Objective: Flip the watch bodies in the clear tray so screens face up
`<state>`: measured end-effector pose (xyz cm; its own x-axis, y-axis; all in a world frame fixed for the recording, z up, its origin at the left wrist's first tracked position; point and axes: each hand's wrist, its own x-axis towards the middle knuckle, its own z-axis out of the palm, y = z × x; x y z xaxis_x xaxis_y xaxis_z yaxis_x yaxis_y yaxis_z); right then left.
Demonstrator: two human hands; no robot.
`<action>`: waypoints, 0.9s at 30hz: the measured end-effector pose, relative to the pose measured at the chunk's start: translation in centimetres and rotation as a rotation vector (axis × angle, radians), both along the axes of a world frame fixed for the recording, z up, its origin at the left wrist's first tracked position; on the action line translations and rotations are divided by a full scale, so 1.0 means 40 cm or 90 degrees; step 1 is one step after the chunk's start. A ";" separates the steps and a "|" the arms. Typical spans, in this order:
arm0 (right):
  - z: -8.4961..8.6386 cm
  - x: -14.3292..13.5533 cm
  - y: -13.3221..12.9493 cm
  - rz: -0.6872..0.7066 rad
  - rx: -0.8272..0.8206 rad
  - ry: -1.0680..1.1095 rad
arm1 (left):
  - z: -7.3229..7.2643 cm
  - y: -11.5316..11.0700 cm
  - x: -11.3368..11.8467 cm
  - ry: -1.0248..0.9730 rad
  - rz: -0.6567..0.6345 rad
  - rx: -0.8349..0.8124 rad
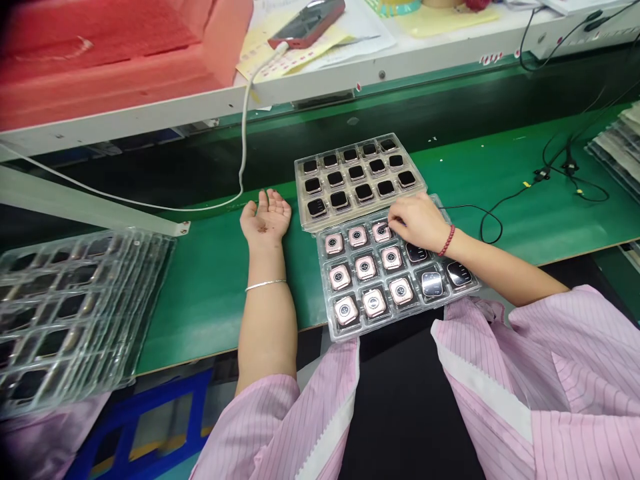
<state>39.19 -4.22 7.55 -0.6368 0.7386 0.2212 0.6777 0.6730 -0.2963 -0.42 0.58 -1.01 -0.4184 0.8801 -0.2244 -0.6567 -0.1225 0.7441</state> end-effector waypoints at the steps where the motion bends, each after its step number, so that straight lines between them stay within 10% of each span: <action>1: 0.001 -0.011 -0.008 0.025 -0.008 -0.030 | 0.001 -0.001 0.001 -0.009 0.001 0.002; 27: -0.004 -0.034 0.054 -0.031 -0.083 -0.052 | 0.019 -0.008 0.017 -0.079 0.010 0.001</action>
